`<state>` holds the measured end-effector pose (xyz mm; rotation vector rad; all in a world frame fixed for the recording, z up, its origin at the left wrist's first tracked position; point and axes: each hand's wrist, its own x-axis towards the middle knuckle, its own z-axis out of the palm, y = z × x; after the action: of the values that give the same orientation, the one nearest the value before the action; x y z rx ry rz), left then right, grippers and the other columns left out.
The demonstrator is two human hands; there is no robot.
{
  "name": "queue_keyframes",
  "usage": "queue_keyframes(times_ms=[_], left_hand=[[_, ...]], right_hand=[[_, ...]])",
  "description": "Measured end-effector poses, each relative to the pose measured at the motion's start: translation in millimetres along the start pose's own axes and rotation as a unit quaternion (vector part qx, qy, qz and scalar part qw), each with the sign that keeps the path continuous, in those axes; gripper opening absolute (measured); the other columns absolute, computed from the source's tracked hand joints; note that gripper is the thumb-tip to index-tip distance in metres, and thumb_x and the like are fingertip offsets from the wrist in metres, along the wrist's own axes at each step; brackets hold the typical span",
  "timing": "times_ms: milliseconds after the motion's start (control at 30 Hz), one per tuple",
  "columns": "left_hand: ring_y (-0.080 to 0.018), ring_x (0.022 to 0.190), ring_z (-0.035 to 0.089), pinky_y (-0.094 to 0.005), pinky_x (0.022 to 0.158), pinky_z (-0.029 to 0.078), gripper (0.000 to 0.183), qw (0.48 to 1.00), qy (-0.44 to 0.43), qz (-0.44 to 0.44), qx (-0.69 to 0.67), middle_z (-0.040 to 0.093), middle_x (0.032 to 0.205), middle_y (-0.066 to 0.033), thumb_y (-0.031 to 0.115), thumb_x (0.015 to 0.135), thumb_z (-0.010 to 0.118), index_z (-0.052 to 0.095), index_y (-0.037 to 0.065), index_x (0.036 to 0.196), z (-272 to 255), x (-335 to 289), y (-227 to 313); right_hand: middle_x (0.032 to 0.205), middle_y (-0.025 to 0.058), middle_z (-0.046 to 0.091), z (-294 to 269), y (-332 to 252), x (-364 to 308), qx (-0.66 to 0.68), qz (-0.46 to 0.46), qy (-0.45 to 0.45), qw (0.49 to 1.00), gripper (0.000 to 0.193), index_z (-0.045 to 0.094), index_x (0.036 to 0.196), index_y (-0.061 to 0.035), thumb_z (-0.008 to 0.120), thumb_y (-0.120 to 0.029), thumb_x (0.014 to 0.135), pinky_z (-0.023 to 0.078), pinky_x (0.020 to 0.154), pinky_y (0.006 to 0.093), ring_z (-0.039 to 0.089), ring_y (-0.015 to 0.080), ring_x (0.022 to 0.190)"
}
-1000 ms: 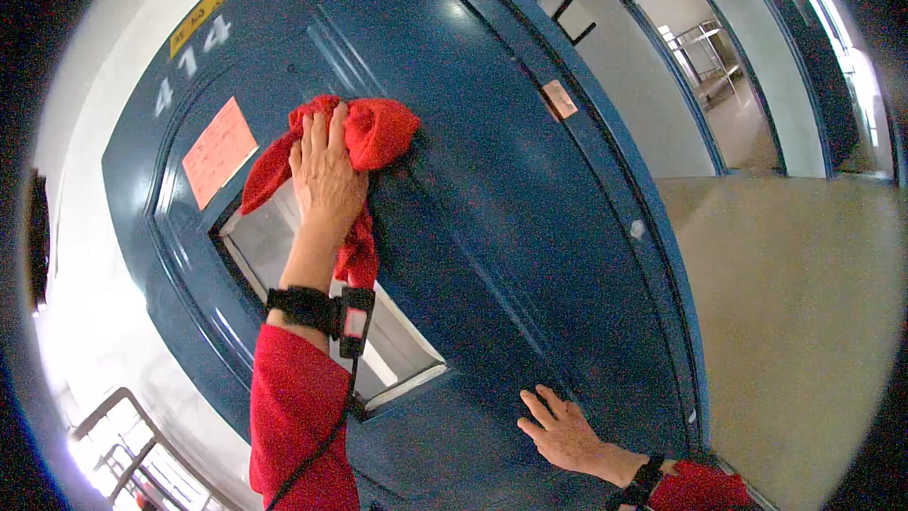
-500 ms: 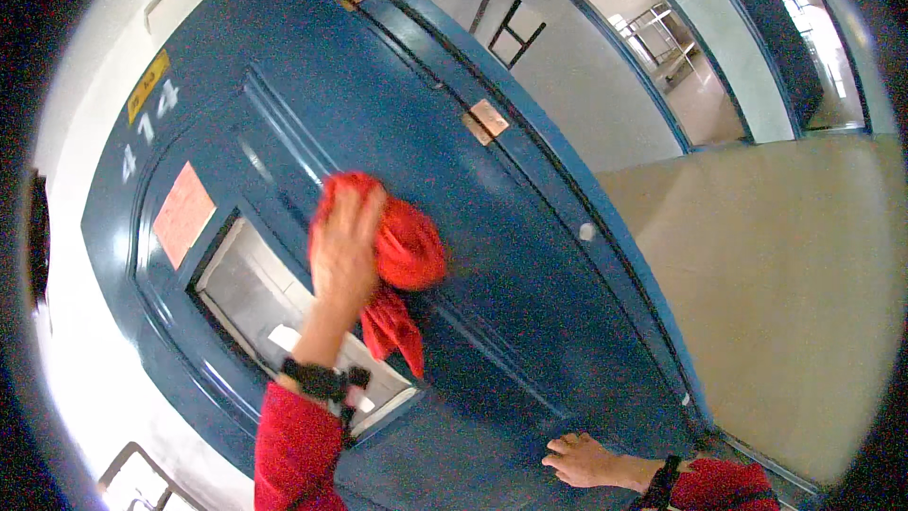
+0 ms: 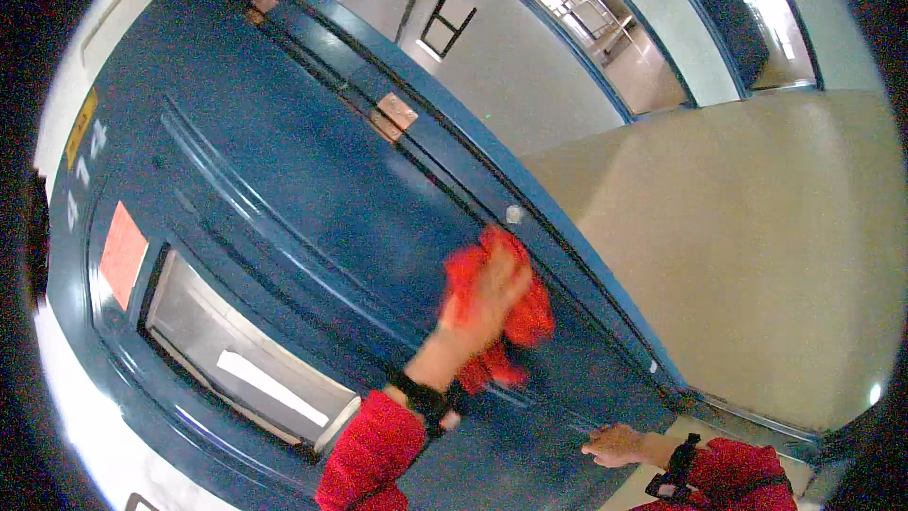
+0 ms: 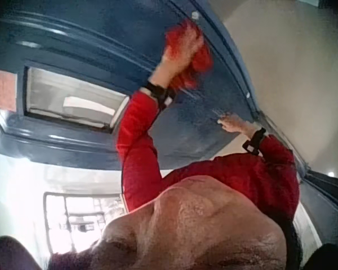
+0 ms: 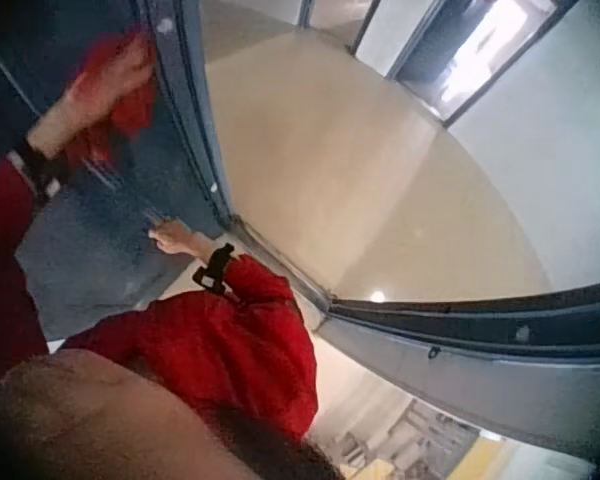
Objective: The recorder is wiping down a blue metal door using a red cleaning cloth.
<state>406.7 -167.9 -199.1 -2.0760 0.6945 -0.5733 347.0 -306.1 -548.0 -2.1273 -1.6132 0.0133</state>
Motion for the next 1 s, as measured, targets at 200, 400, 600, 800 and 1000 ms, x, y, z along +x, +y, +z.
queue_keyframes(times_ms=[200,400,600,800,1000], left_hand=[[-0.0315,0.119,0.042,-0.0411,0.099,0.033,0.037,0.996,-0.074,0.045,-0.037,0.050,0.121,-0.0129,0.018,0.085,0.042,0.048,0.011,0.121,-21,-51,-1],[-0.0352,0.107,0.049,-0.0467,0.092,0.037,0.036,0.942,0.126,-0.246,0.190,0.054,0.114,-0.0206,0.013,0.081,0.047,0.051,0.002,0.115,-118,-83,-144],[-0.0385,0.130,0.029,-0.0532,0.100,0.027,0.064,0.880,0.259,-0.323,0.232,0.038,0.135,-0.0195,0.034,0.079,0.060,0.036,0.016,0.136,-131,-129,-178],[-0.0332,0.111,0.044,-0.0480,0.082,0.039,0.053,0.973,-0.102,-0.207,-0.008,0.046,0.118,-0.0150,0.011,0.075,0.052,0.043,0.014,0.127,-44,-150,3],[-0.0311,0.120,0.040,-0.0441,0.100,0.033,0.049,0.988,-0.130,-0.083,-0.024,0.049,0.119,-0.0125,0.023,0.079,0.047,0.042,0.014,0.127,-15,-212,53]], right_hand=[[0.105,0.0091,0.060,17,17,-36,0.040,0.069,-0.153,0.985,0.033,0.055,0.114,-0.0198,0.051,-0.028,0.082,0.049,0.076,0.0453,0.059,0.0319,0.095],[0.092,0.0093,0.066,70,47,-74,0.056,0.093,-0.075,0.991,0.029,0.060,0.106,-0.0194,0.051,-0.024,0.078,0.049,0.068,0.0468,0.063,0.0309,0.084],[0.088,0.0137,0.064,56,35,-67,0.089,0.110,-0.112,0.984,0.026,0.060,0.099,-0.0184,0.052,-0.028,0.077,0.048,0.067,0.0510,0.062,0.0354,0.080],[0.095,0.0139,0.064,93,42,-98,0.073,0.171,-0.186,0.965,0.030,0.060,0.104,-0.0182,0.050,-0.030,0.078,0.048,0.073,0.0472,0.061,0.0327,0.089],[0.102,0.0133,0.063,111,54,-115,0.064,0.169,-0.253,0.951,0.034,0.059,0.110,-0.0171,0.046,-0.029,0.080,0.048,0.079,0.0424,0.061,0.0295,0.093]])
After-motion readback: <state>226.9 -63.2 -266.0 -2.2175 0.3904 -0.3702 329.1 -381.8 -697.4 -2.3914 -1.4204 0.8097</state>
